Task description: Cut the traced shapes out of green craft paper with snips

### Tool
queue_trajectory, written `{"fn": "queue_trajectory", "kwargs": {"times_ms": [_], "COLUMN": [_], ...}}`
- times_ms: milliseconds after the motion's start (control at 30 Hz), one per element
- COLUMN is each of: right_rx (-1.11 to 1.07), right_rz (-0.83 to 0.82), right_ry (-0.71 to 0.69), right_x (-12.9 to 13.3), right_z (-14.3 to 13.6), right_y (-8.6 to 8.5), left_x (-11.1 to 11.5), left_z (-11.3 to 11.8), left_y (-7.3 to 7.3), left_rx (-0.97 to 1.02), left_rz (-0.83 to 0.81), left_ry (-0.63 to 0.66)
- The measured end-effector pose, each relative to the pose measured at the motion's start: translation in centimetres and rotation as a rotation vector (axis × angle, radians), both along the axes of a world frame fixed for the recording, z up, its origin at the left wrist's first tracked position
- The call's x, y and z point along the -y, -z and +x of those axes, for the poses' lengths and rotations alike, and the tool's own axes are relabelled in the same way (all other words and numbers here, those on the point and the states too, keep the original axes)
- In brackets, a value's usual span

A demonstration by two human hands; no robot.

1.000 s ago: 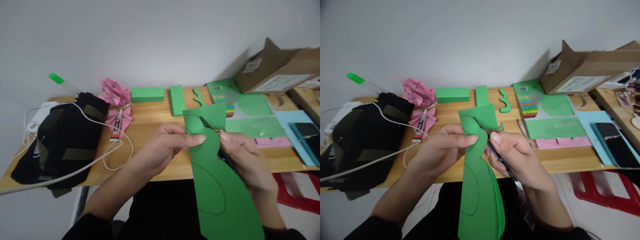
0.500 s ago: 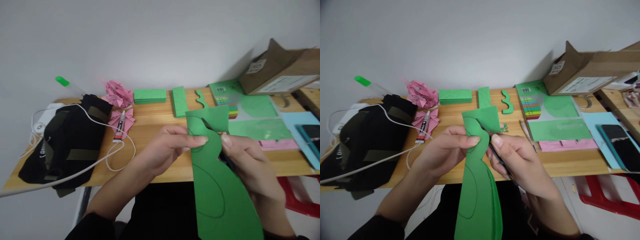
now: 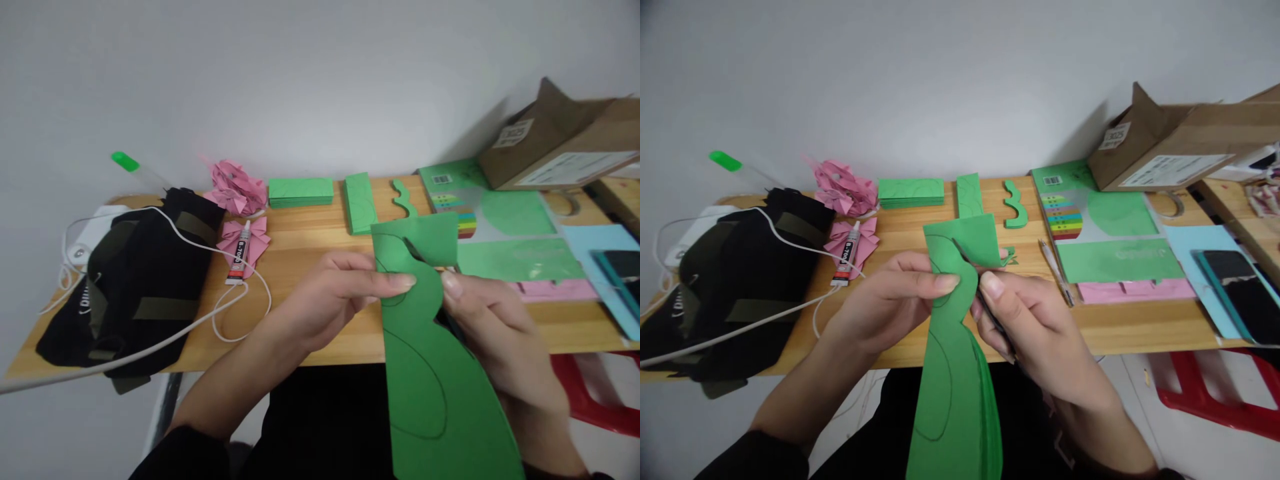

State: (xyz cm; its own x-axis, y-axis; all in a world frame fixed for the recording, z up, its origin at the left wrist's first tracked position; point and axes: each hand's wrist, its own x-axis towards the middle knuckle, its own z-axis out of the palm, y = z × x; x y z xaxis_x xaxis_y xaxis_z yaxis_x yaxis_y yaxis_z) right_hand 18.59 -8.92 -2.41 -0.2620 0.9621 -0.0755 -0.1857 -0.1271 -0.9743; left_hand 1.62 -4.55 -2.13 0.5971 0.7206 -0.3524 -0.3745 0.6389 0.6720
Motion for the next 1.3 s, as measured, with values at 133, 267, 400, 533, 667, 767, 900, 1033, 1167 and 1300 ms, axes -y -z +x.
{"fn": "queue_trajectory", "kwargs": {"times_ms": [133,267,400,533,667,767,900,1033,1167,1300], "right_rx": [-0.016,-0.015,0.005,0.017,0.022,0.019,0.033,0.034,0.034,0.03], "right_rz": [-0.038,-0.03,-0.019,-0.033,-0.039,0.004,0.029,0.032,0.036,0.065], "right_ry": [-0.001,-0.006,-0.026,-0.029,-0.014,-0.025,-0.016,-0.019,-0.027,-0.061], "right_x": [0.1,0.1,0.1,0.3,0.4,0.4,0.4,0.5,0.3,0.2], "right_z": [0.0,0.0,-0.1,-0.1,-0.1,-0.2,-0.3,-0.3,-0.1,0.1], "right_y": [0.1,0.1,0.0,-0.3,-0.3,-0.1,0.1,0.2,0.5,1.0], "left_x": [-0.1,-0.1,0.0,0.0,0.0,0.0,0.0,-0.1,-0.4,-0.6], "left_z": [-0.1,-0.3,-0.3,-0.2,-0.3,-0.4,-0.4,-0.4,-0.6,-0.7], "left_y": [0.0,0.0,0.2,0.4,0.3,0.3,0.4,0.6,0.7,0.7], "left_rx": [-0.007,-0.007,0.032,0.076,0.077,0.073,0.079,0.058,0.02,-0.027], "left_rz": [0.007,0.005,-0.004,0.001,0.006,0.012,0.021,0.028,0.05,0.078], "left_ry": [0.008,0.015,0.021,0.039,0.04,0.046,0.056,0.045,0.064,0.071]}}
